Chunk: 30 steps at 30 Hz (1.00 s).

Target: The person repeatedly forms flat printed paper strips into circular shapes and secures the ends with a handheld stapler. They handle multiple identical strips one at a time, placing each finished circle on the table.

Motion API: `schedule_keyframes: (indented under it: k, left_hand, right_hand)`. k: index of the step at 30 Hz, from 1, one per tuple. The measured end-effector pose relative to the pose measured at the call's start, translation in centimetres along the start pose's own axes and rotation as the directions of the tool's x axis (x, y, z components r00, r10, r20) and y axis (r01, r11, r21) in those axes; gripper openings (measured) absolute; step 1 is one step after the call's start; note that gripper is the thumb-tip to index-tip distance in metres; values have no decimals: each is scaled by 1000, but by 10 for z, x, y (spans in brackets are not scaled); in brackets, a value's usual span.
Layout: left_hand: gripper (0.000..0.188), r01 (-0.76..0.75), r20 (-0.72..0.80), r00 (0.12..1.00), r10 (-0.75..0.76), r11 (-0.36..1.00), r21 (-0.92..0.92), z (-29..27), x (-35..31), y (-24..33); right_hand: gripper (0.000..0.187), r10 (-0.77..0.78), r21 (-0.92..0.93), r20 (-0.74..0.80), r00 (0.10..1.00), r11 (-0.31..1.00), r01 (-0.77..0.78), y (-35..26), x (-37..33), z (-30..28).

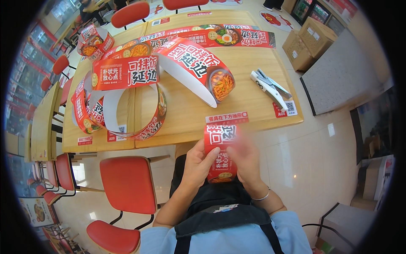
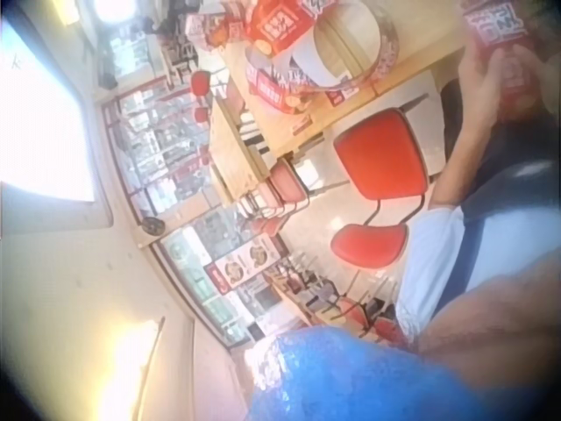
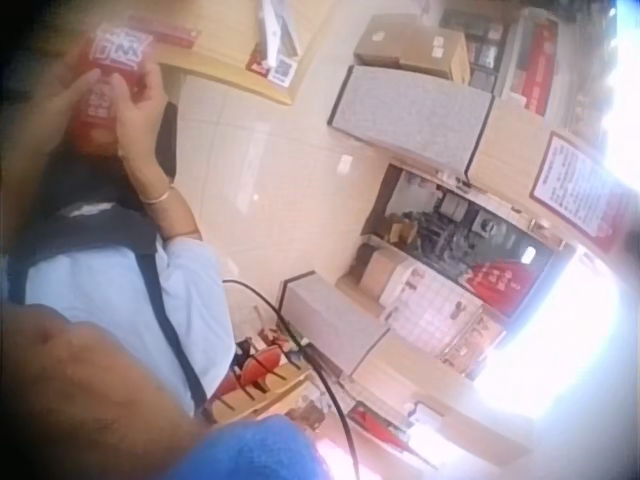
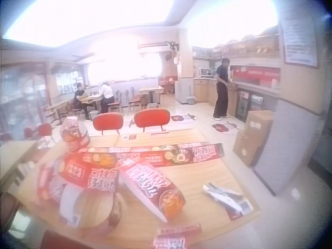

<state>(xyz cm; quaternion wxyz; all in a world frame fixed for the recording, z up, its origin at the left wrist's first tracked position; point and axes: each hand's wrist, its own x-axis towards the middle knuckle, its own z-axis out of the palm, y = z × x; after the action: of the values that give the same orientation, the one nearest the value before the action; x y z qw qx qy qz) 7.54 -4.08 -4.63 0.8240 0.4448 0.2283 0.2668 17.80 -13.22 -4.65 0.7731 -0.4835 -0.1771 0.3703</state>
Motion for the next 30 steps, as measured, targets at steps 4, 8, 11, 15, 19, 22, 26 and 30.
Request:
schedule_keyframes:
  k: [4, 8, 11, 15, 19, 22, 26, 30]
  left_hand:
    - [29, 13, -26, 1000, -13, 1000, -16, 1, 0, 1]
    - [28, 16, -26, 1000, -17, 999, -42, 0, 0, -1]
    - [25, 57, -74, 996, -56, 998, 13, 2, 1, -3]
    - [19, 8, -138, 990, -10, 1000, -17, 3, 2, -12]
    - [18, -58, -145, 987, 66, 997, 59, -15, 2, -6]
    - [18, -12, -101, 995, 17, 999, 53, -17, 5, 2]
    - [19, 30, -138, 990, -17, 995, 97, -21, 4, 7]
    - [20, 119, -138, 985, -104, 987, 110, -35, 2, 9]
  right_hand:
    - [19, 14, 12, -6, 1000, 1000, -14, 3, 1, -1]
    - [19, 16, 11, -12, 1000, 1000, -16, 5, 1, -3]
    - [19, 19, 38, -48, 999, 999, -17, 4, 1, -1]
    - [28, 27, -63, 39, 999, 998, -24, 14, 3, -18]
    - [59, -410, -834, 163, 897, 429, 348, -35, 62, -68]
    - [70, -590, -853, 473, 655, -493, 171, -82, 124, -110]
    - [65, -261, -895, 226, 939, -437, 93, -67, 160, -148]
    - [54, -317, -947, 288, 904, -235, 219, -66, 148, -151]
